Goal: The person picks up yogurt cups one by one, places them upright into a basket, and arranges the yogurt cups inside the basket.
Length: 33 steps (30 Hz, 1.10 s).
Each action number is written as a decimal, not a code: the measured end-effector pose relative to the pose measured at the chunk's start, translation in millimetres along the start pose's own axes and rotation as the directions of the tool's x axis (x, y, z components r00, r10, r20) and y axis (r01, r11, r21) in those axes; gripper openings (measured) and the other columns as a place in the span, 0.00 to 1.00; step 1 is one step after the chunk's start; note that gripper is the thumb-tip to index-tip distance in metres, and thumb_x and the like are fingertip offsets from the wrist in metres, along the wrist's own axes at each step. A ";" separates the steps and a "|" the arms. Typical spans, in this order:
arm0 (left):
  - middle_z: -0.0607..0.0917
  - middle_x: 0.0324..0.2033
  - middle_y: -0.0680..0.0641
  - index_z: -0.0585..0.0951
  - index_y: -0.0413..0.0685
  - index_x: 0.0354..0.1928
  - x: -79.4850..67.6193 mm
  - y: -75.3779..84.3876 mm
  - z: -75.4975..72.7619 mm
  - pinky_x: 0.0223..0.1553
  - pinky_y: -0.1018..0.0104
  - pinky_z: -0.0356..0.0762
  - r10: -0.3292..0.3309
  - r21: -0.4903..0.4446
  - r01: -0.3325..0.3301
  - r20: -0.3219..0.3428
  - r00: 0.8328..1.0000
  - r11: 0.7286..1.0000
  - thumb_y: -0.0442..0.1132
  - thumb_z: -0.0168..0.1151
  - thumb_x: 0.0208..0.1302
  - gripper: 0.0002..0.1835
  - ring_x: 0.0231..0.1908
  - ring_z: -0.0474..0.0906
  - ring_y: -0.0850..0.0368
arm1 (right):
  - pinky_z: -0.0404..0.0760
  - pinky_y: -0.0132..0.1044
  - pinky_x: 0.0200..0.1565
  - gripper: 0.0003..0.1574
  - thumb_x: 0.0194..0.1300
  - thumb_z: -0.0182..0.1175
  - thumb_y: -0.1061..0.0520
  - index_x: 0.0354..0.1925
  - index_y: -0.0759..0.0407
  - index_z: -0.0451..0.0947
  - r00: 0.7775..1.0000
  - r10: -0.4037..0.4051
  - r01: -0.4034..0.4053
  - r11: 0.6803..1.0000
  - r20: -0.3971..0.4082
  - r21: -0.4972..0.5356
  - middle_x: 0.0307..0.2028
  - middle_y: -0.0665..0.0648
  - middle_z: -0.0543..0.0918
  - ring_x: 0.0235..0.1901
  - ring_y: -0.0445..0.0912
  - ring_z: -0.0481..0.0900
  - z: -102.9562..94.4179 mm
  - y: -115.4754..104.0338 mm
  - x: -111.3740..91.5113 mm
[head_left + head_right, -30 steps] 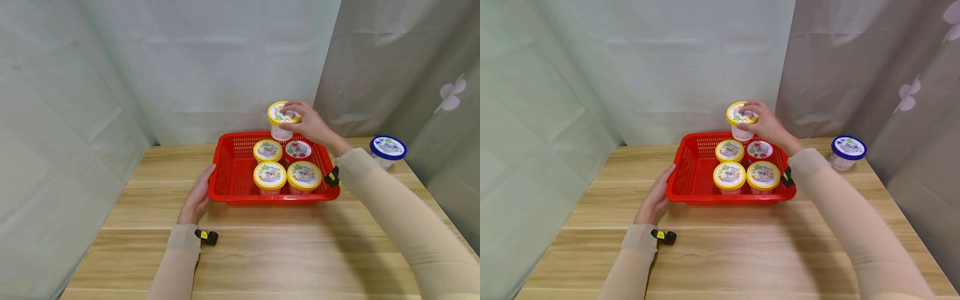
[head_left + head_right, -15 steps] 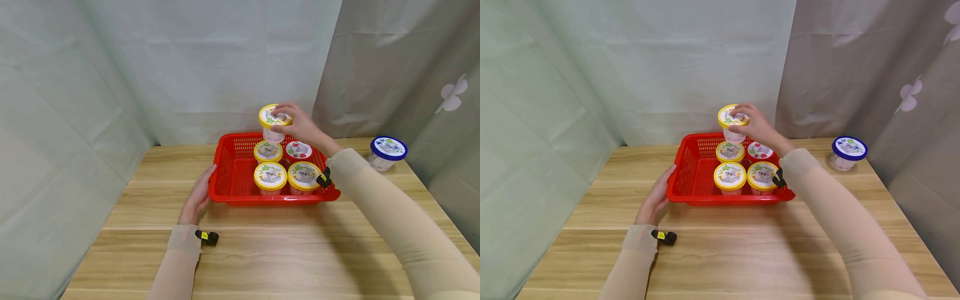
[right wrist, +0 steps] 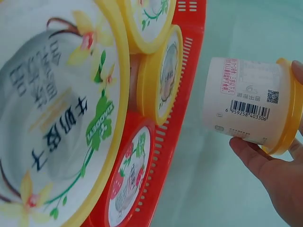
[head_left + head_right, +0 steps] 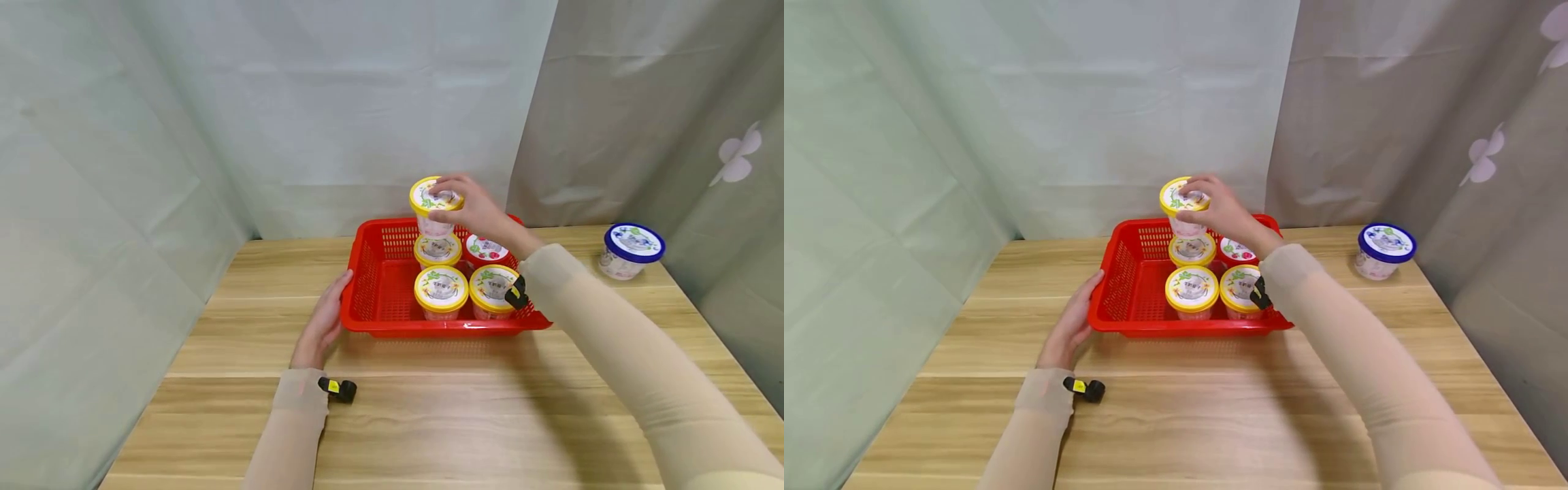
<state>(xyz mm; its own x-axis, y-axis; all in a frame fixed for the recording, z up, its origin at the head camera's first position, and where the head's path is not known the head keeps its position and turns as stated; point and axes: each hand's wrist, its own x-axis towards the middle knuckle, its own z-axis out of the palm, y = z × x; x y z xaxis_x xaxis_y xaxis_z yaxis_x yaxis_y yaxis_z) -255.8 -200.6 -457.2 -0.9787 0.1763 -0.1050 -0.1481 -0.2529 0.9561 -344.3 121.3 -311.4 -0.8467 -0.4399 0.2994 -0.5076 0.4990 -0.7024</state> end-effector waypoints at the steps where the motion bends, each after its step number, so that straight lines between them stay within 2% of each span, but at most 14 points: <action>1: 0.74 0.62 0.41 0.66 0.51 0.76 0.0 0.0 0.1 0.51 0.67 0.83 0.000 0.002 0.000 0.002 1.000 1.000 0.59 0.49 0.81 0.31 0.51 0.78 0.57 | 0.65 0.55 0.71 0.31 0.67 0.73 0.49 0.64 0.57 0.79 1.000 0.001 -0.001 1.000 0.002 0.002 0.73 0.57 0.67 0.73 0.54 0.62 1.2 -0.5 0.5; 12: 0.76 0.58 0.45 0.65 0.49 0.76 0.4 1.7 0.8 0.50 0.68 0.83 0.002 -0.004 -0.002 -0.018 1.000 1.000 0.57 0.48 0.82 0.30 0.50 0.78 0.58 | 0.70 0.53 0.69 0.32 0.66 0.73 0.48 0.64 0.55 0.80 0.999 0.011 -0.012 1.000 0.044 0.017 0.72 0.56 0.68 0.70 0.53 0.65 15.2 -13.0 6.8; 19: 0.77 0.57 0.44 0.66 0.46 0.74 0.5 1.4 2.2 0.49 0.68 0.83 0.012 -0.034 -0.012 -0.011 1.000 0.999 0.56 0.48 0.83 0.29 0.50 0.79 0.58 | 0.68 0.51 0.70 0.30 0.66 0.73 0.47 0.63 0.54 0.81 0.998 0.008 -0.010 0.999 0.063 0.036 0.71 0.54 0.70 0.70 0.51 0.66 22.9 -19.6 12.0; 33: 0.76 0.58 0.44 0.65 0.47 0.75 -1.5 1.8 1.6 0.50 0.69 0.82 0.013 -0.016 -0.013 -0.012 1.000 1.000 0.55 0.48 0.83 0.29 0.50 0.78 0.58 | 0.66 0.50 0.72 0.29 0.66 0.73 0.47 0.62 0.53 0.82 0.992 -0.032 0.029 0.999 0.119 0.025 0.70 0.54 0.71 0.71 0.51 0.66 42.3 -27.3 22.1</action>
<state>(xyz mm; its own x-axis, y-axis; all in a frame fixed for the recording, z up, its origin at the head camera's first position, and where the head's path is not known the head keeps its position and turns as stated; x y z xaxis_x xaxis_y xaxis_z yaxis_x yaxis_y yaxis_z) -254.4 -199.8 -454.9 -0.9821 0.1619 -0.0959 -0.1376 -0.2704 0.9529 -342.4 66.4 -312.9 -0.8051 -0.5414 0.2423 -0.5276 0.4670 -0.7096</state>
